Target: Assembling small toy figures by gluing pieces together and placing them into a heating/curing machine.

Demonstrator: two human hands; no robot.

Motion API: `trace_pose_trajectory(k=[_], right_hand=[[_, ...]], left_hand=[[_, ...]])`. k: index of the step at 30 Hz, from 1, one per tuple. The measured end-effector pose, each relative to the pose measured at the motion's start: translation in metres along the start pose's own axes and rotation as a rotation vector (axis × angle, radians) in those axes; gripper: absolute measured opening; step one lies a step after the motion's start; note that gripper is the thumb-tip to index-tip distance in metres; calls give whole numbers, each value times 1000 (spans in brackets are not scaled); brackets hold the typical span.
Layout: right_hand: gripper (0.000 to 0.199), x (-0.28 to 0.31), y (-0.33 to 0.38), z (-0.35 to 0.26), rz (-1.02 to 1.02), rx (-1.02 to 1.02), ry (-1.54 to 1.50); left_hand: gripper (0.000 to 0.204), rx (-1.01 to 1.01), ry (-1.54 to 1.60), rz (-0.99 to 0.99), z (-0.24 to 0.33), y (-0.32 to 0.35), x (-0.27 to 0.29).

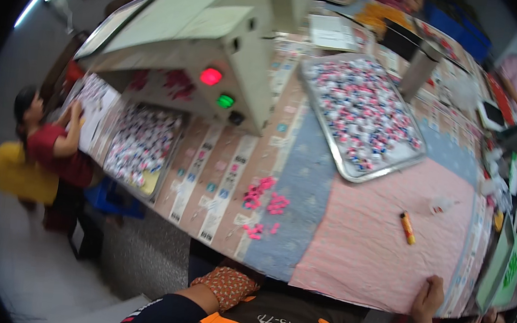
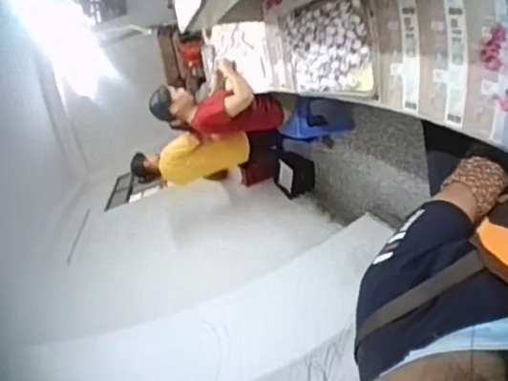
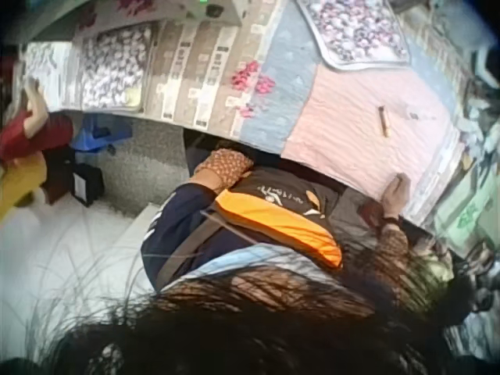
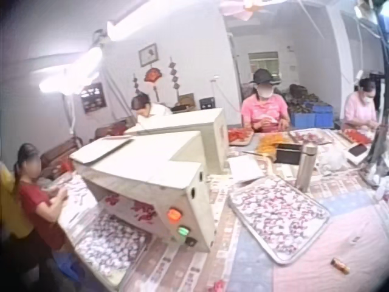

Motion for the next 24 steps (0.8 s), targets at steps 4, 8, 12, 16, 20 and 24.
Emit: trace_pose_trajectory(k=[4, 8, 12, 16, 20, 24], right_hand=[[10, -6, -1, -7, -13, 69, -23], [11, -2, -8, -17, 21, 124, -22], [10, 1, -4, -21, 47, 144, 2], [8, 3, -5, -23, 57, 120, 31], [8, 6, -3, -23, 51, 132, 68], [6, 6, -4, -28, 62, 151, 58]], left_hand=[[44, 53, 30, 146, 16, -2, -1], [44, 8, 26, 247, 37, 9, 0], [31, -70, 23, -221, 61, 22, 4], [30, -180, 258, -510, 138, 99, 154], [47, -282, 398, 56, 152, 107, 270], [94, -163, -296, 491, 108, 77, 297]])
Point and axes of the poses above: each hand's wrist, its own y-axis away from the middle knuckle, its own x-axis out of the back of the hand, z = x × y, the point moved 8 cm from there along -y, towards the middle knuckle, and after that the axes turned 2 degrees about -y, right-handed, at the moved point
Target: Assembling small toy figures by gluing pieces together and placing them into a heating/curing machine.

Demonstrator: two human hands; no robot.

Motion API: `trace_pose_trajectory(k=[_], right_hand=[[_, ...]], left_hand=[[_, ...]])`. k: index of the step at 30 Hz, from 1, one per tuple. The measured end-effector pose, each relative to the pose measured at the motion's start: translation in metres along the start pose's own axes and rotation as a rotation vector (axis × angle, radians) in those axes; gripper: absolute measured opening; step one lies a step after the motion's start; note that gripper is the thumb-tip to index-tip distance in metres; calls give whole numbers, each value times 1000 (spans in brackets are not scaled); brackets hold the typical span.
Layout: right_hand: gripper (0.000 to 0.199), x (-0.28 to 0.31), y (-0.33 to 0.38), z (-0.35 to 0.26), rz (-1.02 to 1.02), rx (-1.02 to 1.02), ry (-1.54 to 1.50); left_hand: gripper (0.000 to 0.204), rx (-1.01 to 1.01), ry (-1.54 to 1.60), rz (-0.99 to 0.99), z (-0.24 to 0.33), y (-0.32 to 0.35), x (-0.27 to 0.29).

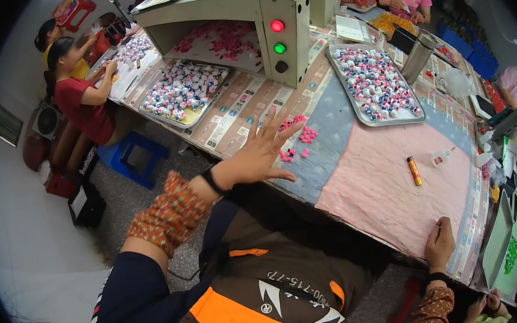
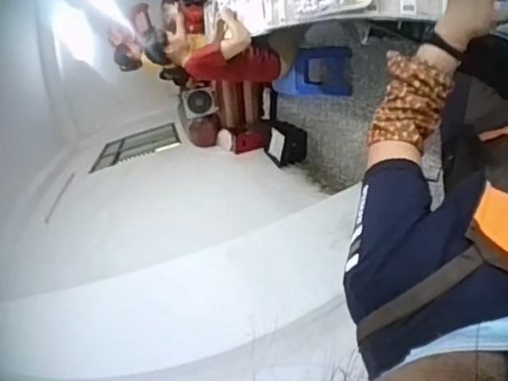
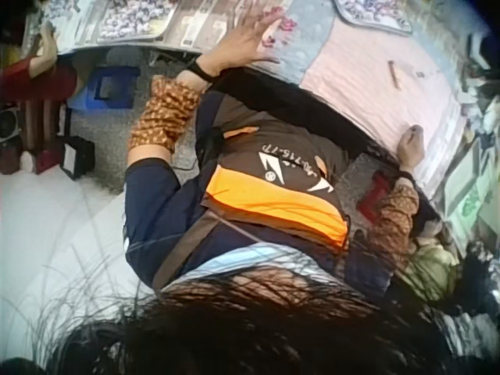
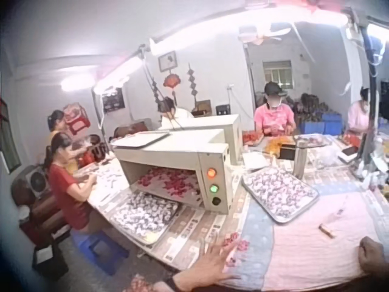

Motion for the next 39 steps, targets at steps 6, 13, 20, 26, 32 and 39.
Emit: trace_pose_trajectory(k=[6, 13, 20, 26, 32, 39], right_hand=[[5, 1, 2, 2, 28, 3, 27], [6, 2, 0, 0, 31, -3, -5], [6, 2, 3, 3, 38, -3, 1], [7, -2, 2, 7, 27, -26, 11], [8, 3, 1, 3, 7, -15, 43], [12, 9, -67, -98, -239, 88, -22]], left_hand=[[110, 50, -124, -42, -37, -37, -63], [75, -1, -167, -45, -32, -54, -62], [33, -43, -167, 13, -35, -73, -62], [25, -122, -159, -20, -39, -85, -59], [25, -44, -202, -170, -44, -100, -66], [16, 825, 1028, -56, -131, -79, -73]])
Point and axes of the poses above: each hand's wrist, its own y-axis away from the middle knuckle, its own x-axis out of the back of the hand, z = x × y, the point moved 8 cm from there along -y, towards the middle knuckle, and after that the axes turned 2 degrees about -y, right-handed, at the moved point
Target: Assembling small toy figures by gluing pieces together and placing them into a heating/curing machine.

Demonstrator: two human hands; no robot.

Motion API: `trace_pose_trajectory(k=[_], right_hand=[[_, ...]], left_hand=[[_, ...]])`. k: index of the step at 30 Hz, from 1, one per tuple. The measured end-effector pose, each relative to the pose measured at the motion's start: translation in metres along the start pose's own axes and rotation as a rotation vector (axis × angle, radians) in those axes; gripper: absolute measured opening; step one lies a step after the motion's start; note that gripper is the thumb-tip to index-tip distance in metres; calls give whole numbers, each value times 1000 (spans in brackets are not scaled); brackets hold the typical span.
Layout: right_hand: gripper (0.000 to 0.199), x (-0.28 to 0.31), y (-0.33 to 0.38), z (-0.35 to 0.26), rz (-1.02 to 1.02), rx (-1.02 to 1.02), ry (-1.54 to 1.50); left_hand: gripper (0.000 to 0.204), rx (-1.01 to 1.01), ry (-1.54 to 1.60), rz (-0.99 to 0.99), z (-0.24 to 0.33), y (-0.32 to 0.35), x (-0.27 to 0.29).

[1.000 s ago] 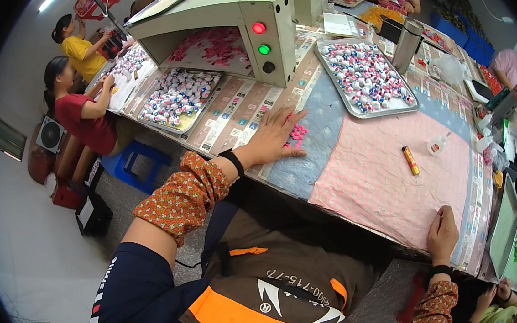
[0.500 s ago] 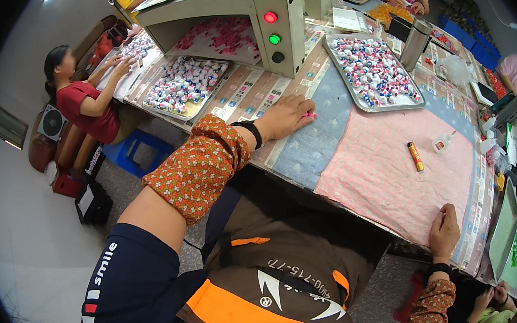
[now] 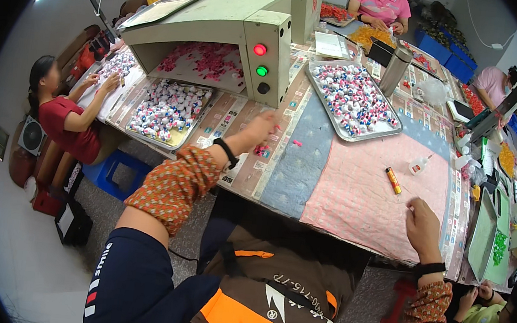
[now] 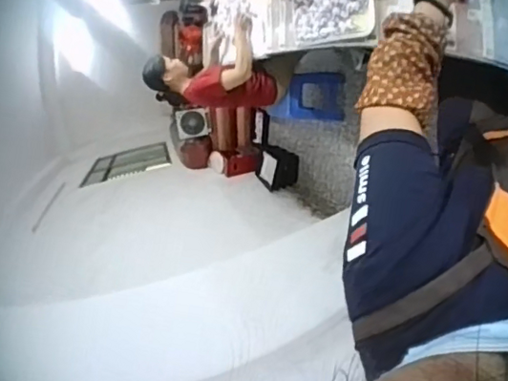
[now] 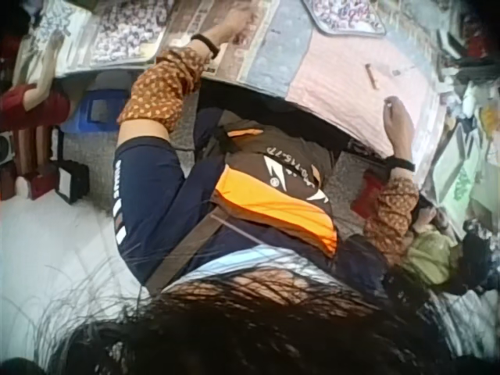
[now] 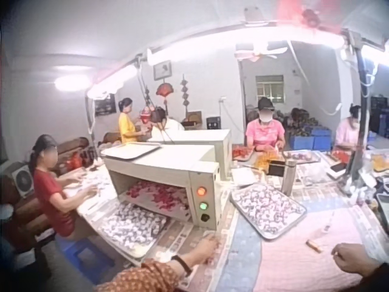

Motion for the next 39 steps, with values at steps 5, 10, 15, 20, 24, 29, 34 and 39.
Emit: trace_pose_trajectory(k=[5, 10, 15, 20, 24, 29, 34, 39], right_hand=[[14, -45, -80, -116, -186, 177, -311], [29, -151, -146, -182, -232, 231, -236], [41, -227, -189, -206, -321, 118, -313], [32, -252, -193, -245, -646, 45, -426], [32, -244, -189, -263, -697, 119, -291], [26, -252, -186, -252, -794, 119, -344], [26, -255, -185, -242, -859, 64, -366], [20, -245, -188, -272, -683, 147, -348]], left_hand=[[18, 158, 1222, -358, 9, 24, 29], [18, 89, 1361, -274, 2, 73, 72], [19, 39, 1358, -247, -20, 138, 109], [21, -52, 1352, -47, -44, 204, 176], [22, -87, 1262, 92, -65, 272, 221], [25, -81, 1362, 280, -118, 345, 240], [25, -104, 1347, 352, -128, 393, 256], [24, -89, 1260, 430, -125, 403, 278]])
Point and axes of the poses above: each hand's wrist, its own y-axis away from the middle knuckle, its own x-axis out of the back of the hand, z = x × y, the point moved 8 cm from there along -y, towards the middle knuckle, and after that the axes turned 2 degrees about -y, right-handed, at the moved point
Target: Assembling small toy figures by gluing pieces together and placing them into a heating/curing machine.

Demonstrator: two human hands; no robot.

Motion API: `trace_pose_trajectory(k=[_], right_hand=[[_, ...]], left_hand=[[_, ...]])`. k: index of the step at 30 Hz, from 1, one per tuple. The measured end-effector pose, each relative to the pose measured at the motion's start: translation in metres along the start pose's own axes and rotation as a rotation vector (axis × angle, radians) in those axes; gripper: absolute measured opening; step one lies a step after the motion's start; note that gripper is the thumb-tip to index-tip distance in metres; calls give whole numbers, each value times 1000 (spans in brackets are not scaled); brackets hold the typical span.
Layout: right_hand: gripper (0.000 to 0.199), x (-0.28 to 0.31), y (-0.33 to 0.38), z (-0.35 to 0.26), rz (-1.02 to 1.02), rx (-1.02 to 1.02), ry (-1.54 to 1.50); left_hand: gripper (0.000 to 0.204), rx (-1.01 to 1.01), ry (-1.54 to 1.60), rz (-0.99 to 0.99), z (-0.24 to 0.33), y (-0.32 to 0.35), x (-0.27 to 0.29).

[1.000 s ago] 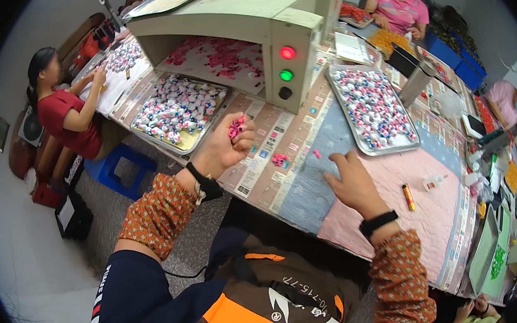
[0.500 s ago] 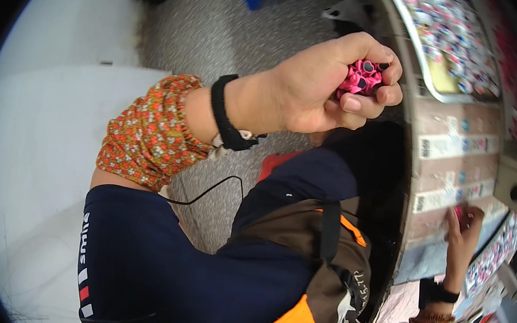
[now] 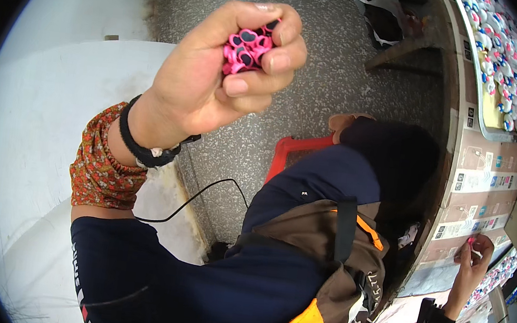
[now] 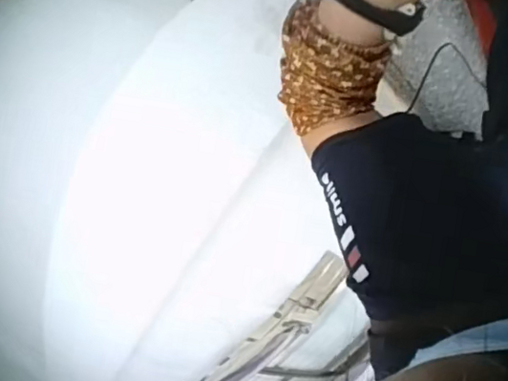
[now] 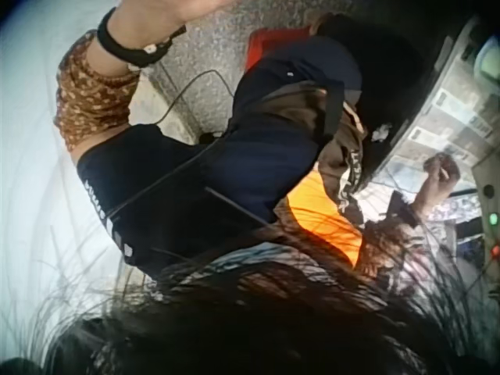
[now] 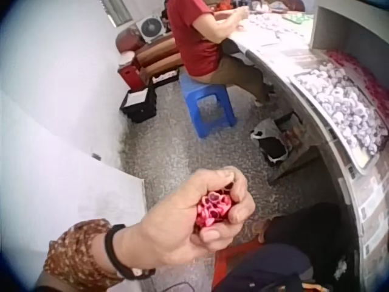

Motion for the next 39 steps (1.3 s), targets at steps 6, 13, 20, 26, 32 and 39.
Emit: trace_pose_trajectory(k=[6, 13, 20, 26, 32, 39], right_hand=[[10, 10, -1, 13, -44, -8, -128], [14, 14, 1, -4, 154, -125, -235], [23, 43, 1, 22, 262, -161, -273], [20, 34, -12, 6, 272, 70, -13], [19, 31, -13, -2, 149, -10, -109], [16, 7, -1, -31, 141, 264, -18]], left_hand=[[21, 87, 133, -113, -32, -45, -51], [29, 354, 187, -261, -137, -88, -131], [22, 547, 63, -207, -231, -131, -180], [23, 531, -334, -242, -255, -158, -189], [23, 563, -205, -206, -270, -164, -189], [22, 574, 3, -135, -270, -168, -182]])
Point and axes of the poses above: each hand's wrist, its own y-axis away from the middle knuckle, its own x-axis out of the back of the hand, z = x × y, the point moved 8 cm from there along -y, towards the middle knuckle, and after that the axes turned 2 degrees about -y, right-handed, at the moved point
